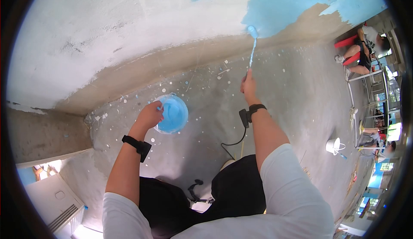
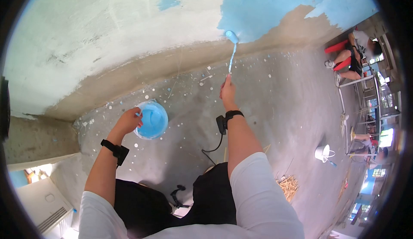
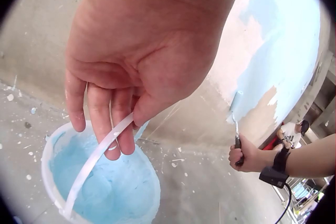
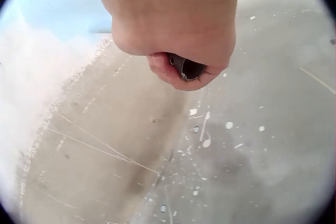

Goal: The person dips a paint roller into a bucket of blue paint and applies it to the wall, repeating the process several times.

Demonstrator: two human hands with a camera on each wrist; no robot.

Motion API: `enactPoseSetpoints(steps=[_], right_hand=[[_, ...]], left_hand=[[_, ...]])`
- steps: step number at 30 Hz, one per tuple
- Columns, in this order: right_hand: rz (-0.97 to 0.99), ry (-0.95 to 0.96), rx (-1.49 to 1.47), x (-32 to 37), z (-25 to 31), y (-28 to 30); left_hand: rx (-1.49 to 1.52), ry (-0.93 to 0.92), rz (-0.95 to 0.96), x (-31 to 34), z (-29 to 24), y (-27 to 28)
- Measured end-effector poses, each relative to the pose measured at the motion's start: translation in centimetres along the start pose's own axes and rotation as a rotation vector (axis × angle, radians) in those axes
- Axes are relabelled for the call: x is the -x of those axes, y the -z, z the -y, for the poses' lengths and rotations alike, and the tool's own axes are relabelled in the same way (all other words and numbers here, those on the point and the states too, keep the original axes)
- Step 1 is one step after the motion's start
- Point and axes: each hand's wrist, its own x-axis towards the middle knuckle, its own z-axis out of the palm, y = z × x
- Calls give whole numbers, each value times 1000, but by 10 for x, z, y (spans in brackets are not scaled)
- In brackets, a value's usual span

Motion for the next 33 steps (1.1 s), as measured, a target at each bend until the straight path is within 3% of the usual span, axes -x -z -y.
enactPoseSetpoints(steps=[4,6,10,15,20,25,27,32,33], right_hand=[[-15,-37,-153,-10,39,-2],[17,-156,-392,-8,54,-11],[20,-159,-317,12,41,-27],[156,-300,-441,25,35,-30],[127,-300,-432,39,37,-44],[127,-300,-488,9,52,-28],[115,-382,-651,-8,68,-14],[129,-397,-670,3,60,-26],[148,-284,-577,8,42,-32]], left_hand=[[11,-20,-2,-1,5,-1],[-3,-22,-7,0,3,0],[-19,-25,0,1,3,0],[-22,-23,10,-1,6,-1],[-35,-33,7,-2,5,-3],[4,-17,5,-1,6,-3],[-10,-7,3,1,3,-1],[-33,-29,-3,-2,4,-2],[-29,-17,0,-2,4,-3]])
